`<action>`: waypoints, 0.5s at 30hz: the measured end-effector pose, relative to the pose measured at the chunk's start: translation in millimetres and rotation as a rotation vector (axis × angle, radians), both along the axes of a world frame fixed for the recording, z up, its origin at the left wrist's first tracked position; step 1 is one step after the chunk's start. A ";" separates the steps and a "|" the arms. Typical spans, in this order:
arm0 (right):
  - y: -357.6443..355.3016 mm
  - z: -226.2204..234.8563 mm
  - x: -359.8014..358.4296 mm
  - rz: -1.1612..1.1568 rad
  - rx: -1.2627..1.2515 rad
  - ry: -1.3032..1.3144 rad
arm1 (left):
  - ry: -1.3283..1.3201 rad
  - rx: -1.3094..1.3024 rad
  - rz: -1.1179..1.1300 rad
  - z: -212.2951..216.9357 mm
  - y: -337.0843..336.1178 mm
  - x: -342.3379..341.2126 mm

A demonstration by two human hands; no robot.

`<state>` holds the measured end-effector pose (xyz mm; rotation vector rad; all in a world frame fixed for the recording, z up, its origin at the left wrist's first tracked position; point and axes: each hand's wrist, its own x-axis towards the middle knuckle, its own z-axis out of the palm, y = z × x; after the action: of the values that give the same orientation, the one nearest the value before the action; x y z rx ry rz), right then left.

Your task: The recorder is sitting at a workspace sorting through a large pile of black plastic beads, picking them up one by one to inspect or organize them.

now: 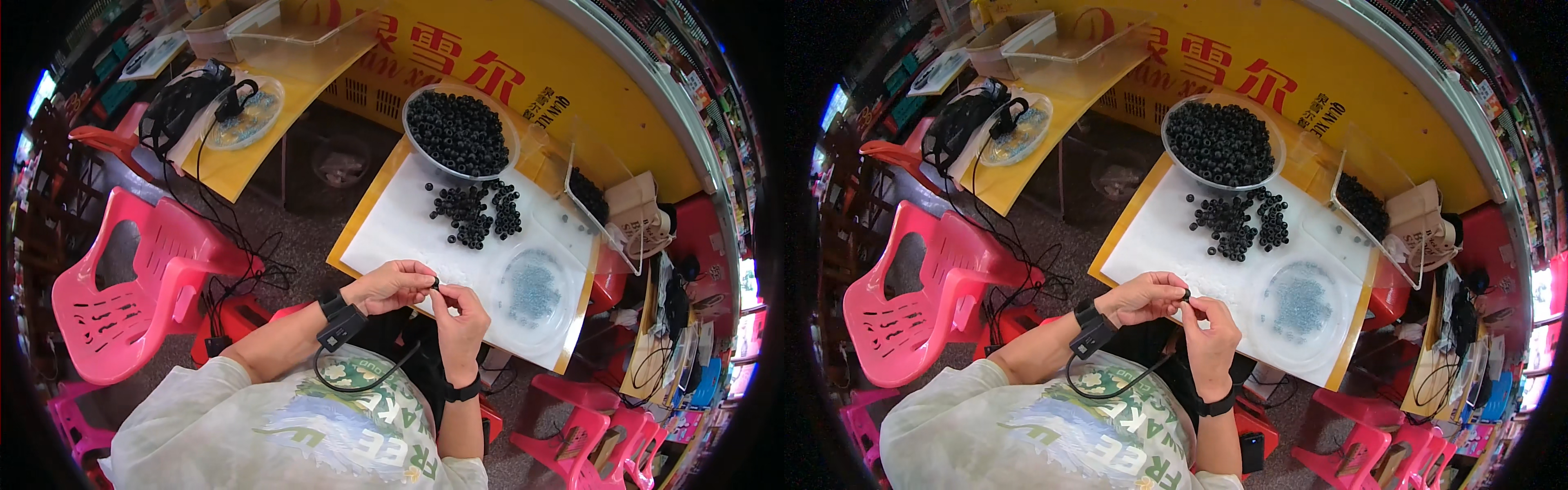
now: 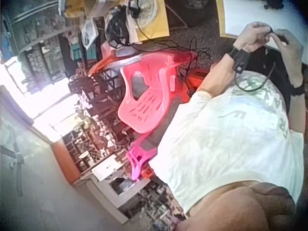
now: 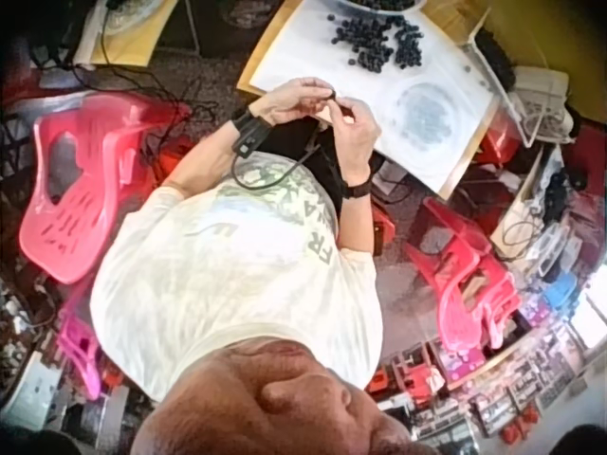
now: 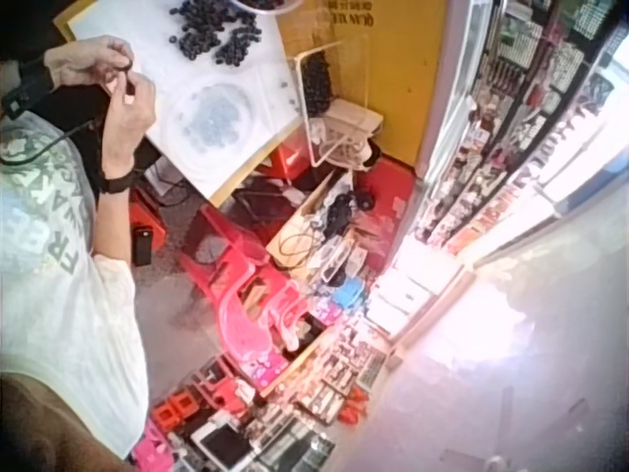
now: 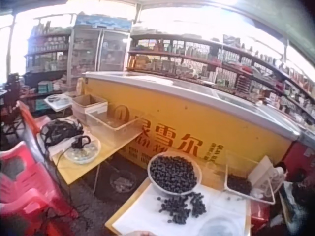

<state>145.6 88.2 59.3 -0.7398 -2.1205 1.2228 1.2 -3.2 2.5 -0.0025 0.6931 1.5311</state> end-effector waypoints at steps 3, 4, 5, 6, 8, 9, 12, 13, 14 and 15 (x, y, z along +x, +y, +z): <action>-4.6 3.0 -2.1 -0.007 -0.056 -0.036 | 0.028 -0.001 0.028 -3.4 -2.0 0.1; -5.8 4.2 -1.6 -0.013 -0.107 -0.057 | 0.034 0.005 0.041 -3.5 -2.5 0.8; -5.8 2.2 -1.4 -0.027 -0.151 -0.051 | 0.040 0.011 0.053 -3.4 -2.7 1.9; -5.2 -1.8 -1.3 -0.042 -0.194 -0.045 | 0.046 0.017 0.066 -3.4 -2.9 3.0; -4.1 -7.1 -1.7 -0.040 -0.187 -0.014 | 0.056 0.032 0.073 -3.5 -3.8 4.6; -3.4 -8.8 -1.7 -0.025 -0.136 0.011 | 0.061 0.040 0.076 -3.4 -4.1 5.1; -2.8 -7.0 -2.6 0.021 0.079 0.038 | 0.059 0.029 0.079 -2.9 -4.8 5.9; -2.6 -5.9 -3.0 0.038 0.162 0.038 | 0.070 0.009 0.077 -2.9 -5.0 5.8; -2.3 -7.0 -2.6 0.056 0.226 0.034 | 0.080 -0.011 0.075 -2.9 -5.1 5.2; -1.6 -9.3 -2.4 0.075 0.291 0.029 | 0.091 -0.032 0.074 -2.9 -5.4 4.8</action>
<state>143.2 86.6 50.0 -0.5153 -2.2541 0.9269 5.9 -8.6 -0.4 0.0179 0.7972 1.5984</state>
